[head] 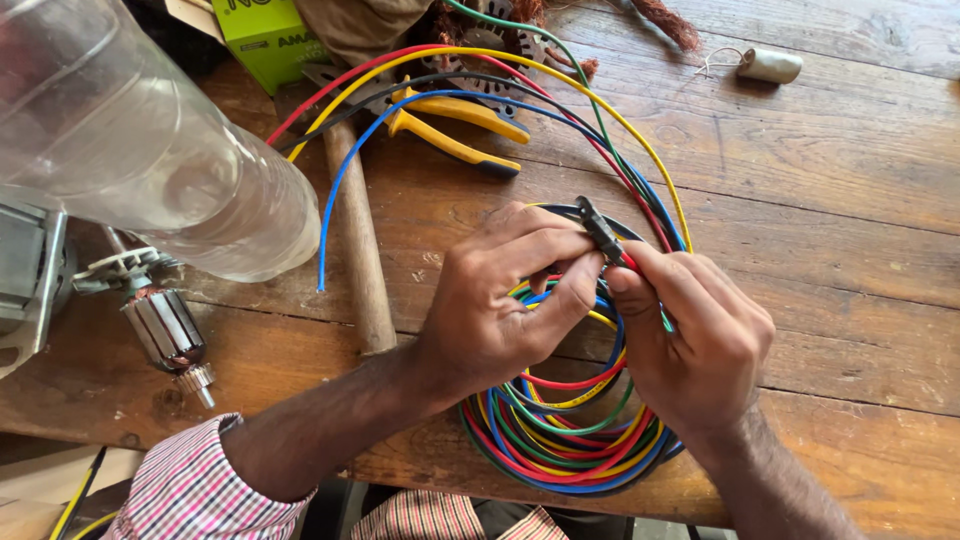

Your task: The person coils multicolored electrical wires on a wooden workbench, wrapping the wire loops by hand and using a small black hand tool on the wire ends. They gather the loops into a single bundle and pull a loose wire end to tighten the coil.

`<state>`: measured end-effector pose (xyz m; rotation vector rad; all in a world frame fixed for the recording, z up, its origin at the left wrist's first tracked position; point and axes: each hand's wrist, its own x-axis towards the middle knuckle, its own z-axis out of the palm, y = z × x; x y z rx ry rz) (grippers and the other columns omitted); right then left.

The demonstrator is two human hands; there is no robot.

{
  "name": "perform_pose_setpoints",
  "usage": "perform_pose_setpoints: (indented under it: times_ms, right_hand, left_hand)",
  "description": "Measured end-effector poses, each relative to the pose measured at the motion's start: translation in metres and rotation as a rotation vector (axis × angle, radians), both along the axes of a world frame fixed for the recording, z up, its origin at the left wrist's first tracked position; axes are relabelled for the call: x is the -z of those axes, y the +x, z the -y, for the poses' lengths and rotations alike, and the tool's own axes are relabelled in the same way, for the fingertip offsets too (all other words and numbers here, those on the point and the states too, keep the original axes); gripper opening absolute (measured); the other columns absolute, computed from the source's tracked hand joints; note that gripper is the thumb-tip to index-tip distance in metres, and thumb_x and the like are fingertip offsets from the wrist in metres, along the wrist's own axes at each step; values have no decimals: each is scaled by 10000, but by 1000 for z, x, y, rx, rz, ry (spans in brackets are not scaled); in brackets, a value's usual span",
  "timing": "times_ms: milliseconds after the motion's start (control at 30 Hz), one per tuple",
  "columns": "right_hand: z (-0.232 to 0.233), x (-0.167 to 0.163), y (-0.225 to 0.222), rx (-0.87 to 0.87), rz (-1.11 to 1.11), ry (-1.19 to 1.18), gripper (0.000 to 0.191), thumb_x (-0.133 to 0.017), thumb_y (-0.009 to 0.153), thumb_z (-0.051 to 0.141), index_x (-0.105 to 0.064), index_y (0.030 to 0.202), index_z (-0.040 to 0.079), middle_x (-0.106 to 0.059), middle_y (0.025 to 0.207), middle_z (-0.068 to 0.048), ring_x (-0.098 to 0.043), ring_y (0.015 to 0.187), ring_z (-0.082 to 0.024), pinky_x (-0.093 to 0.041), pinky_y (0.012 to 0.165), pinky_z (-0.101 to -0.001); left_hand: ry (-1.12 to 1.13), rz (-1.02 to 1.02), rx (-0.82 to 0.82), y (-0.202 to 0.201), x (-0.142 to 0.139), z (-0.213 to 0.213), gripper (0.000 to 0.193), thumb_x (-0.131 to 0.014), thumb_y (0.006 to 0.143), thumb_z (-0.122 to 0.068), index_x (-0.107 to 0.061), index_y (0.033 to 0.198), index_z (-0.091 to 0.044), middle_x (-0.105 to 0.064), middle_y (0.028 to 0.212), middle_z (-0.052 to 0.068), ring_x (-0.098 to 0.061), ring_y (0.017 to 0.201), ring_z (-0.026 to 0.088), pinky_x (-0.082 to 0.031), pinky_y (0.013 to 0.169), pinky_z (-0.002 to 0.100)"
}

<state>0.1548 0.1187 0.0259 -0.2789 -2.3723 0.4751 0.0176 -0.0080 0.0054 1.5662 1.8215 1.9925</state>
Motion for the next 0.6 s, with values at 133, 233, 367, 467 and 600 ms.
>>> perform_pose_setpoints:
  times_ms: [133,233,367,467,600]
  right_hand:
    - [0,2,1,11,-1,3,157,-721,1063,119,-713,1159,-5,-706,957,-158,-717,814,-261,-538,687,-327]
    - [1,1,1,6,-6,10,150,-721,1070,114,-711,1162,-5,-708,960,-157,-724,806,-251,-544,695,-324]
    - [0,0,1,0,-7,-2,156,-723,1059,112,-709,1163,-4,-715,974,-159,-728,797,-241,-549,694,-320]
    - [0,0,1,11,0,22,138,-722,1067,109,-712,1158,5,-719,976,-151,-734,795,-240,-550,687,-319]
    - [2,-1,2,32,1,68,149,-736,1063,118,-719,1167,13,-716,967,-140,-730,783,-245,-547,676,-327]
  left_hand:
    - [-4,11,26,-1,0,0,103,-716,984,-70,-692,1071,-20,-702,1027,94,-690,884,210,-550,799,317]
    - [-6,26,54,-3,1,1,108,-720,964,-77,-688,1052,-23,-694,1010,96,-691,914,220,-552,799,317]
    - [-16,-27,76,-7,1,1,103,-714,942,-80,-683,1026,-30,-684,967,94,-673,897,237,-526,835,342]
    - [-9,1,113,-8,0,2,107,-695,955,-88,-673,1045,-35,-682,1003,94,-673,933,233,-532,861,340]
    - [-32,6,128,-7,-2,1,84,-693,956,-87,-673,1018,-34,-664,904,80,-657,883,221,-526,839,347]
